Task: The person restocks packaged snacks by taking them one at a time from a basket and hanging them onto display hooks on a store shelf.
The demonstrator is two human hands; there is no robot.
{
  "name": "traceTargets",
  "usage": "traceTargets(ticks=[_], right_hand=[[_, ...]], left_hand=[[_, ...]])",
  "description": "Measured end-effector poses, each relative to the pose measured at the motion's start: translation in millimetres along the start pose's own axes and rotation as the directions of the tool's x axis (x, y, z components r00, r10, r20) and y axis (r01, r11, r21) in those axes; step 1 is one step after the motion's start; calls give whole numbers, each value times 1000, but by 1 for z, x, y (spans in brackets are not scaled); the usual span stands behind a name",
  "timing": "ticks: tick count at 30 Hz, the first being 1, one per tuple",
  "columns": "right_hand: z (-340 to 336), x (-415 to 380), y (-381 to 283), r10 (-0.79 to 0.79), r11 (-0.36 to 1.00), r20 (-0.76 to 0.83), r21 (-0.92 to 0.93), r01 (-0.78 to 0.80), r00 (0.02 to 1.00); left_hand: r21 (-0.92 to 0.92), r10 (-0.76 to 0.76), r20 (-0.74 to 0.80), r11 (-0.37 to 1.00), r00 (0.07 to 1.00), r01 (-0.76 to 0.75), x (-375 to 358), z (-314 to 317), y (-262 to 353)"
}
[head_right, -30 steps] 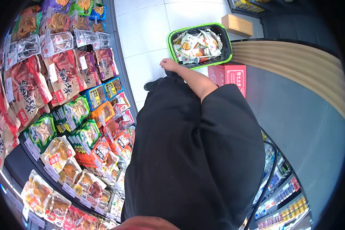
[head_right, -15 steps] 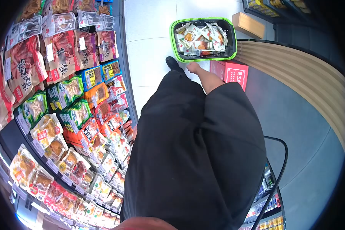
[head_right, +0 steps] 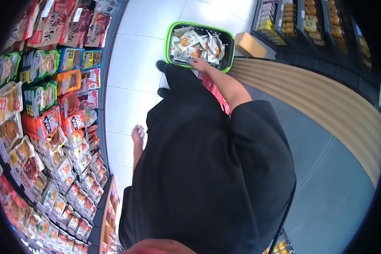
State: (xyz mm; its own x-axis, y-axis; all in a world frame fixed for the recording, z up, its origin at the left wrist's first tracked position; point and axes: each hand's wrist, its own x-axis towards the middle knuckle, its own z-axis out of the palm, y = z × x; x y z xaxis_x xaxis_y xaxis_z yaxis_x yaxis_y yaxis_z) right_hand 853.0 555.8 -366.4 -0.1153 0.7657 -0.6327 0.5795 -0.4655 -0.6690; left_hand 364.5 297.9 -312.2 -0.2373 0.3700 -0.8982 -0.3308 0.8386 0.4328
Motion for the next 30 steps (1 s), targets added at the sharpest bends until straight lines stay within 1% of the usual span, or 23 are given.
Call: traceTargets(ticks=[1,2,3,4,6,7,9,10,11,13,14,15,16,17,19,20,21,23,25,27,28,29,30], right_hand=[[-5,1,5,-15,1000,6,3,15,1000],[-11,1,16,174,983,21,53,-175,984],[-17,2,25,363,926,52,89,-366,930],[-20,1,27,366,926,68,71,-371,928],[-32,10,29,597,730,70,364,-578,799],[-32,26,44,624,691,94,397,-604,776],[-33,55,43,656,665,83,407,-627,750],[-28,77,50,669,646,112,404,-648,735],[-25,111,66,673,641,141,378,-668,726],[-19,151,115,613,557,328,465,-688,719],[-17,152,118,633,540,344,445,-714,694],[-19,172,101,642,519,271,536,-666,718],[-18,191,91,649,498,196,622,-605,736],[-15,207,100,655,495,212,605,-624,725],[-7,242,123,625,338,291,736,-587,724],[-6,254,128,664,245,320,760,-601,676],[-5,263,128,665,244,330,751,-613,670],[-2,273,126,686,60,349,848,-527,639],[-1,275,117,682,52,333,866,-498,651],[-4,276,110,696,-59,362,889,-453,620],[-7,274,93,741,-55,340,890,-453,579],[-4,276,95,735,-51,344,887,-458,584],[-2,277,110,725,44,296,882,-470,623]], left_hand=[[-97,-86,-23,992,996,83,-5,-8,-25],[-150,-151,-39,978,988,144,-14,-13,-50],[-107,-176,-34,979,984,172,-21,-26,-84],[-29,-175,-23,984,984,175,-33,-36,-114],[78,-165,-30,983,986,166,-61,-45,-158],[97,-172,-51,980,984,176,-78,-42,-170],[57,-239,-190,966,952,253,-127,-12,-132],[30,-270,-257,958,928,287,-159,13,-96],[-24,-303,-279,951,911,309,-170,30,-76],[56,-252,-214,961,944,269,-184,35,-76],[72,-277,-245,951,929,302,-190,43,-68],[-15,-388,-326,914,862,405,-195,53,-59],[-29,-417,-365,899,833,437,-196,60,-59],[-38,-450,-404,878,796,477,-201,64,-56],[-2,-455,-393,869,799,494,-210,73,-55],[1,-473,-396,857,787,515,-211,83,-48],[4,-492,-396,843,775,537,-215,90,-44],[22,-481,-375,850,793,526,-217,97,-41],[1,-432,-389,883,813,470,-217,101,-41],[-22,-421,-401,892,813,451,-216,101,-38],[-11,-413,-407,894,814,448,-213,100,-36],[1,-405,-413,895,816,445,-211,99,-35],[60,-387,-425,890,818,452,-208,104,-23]])
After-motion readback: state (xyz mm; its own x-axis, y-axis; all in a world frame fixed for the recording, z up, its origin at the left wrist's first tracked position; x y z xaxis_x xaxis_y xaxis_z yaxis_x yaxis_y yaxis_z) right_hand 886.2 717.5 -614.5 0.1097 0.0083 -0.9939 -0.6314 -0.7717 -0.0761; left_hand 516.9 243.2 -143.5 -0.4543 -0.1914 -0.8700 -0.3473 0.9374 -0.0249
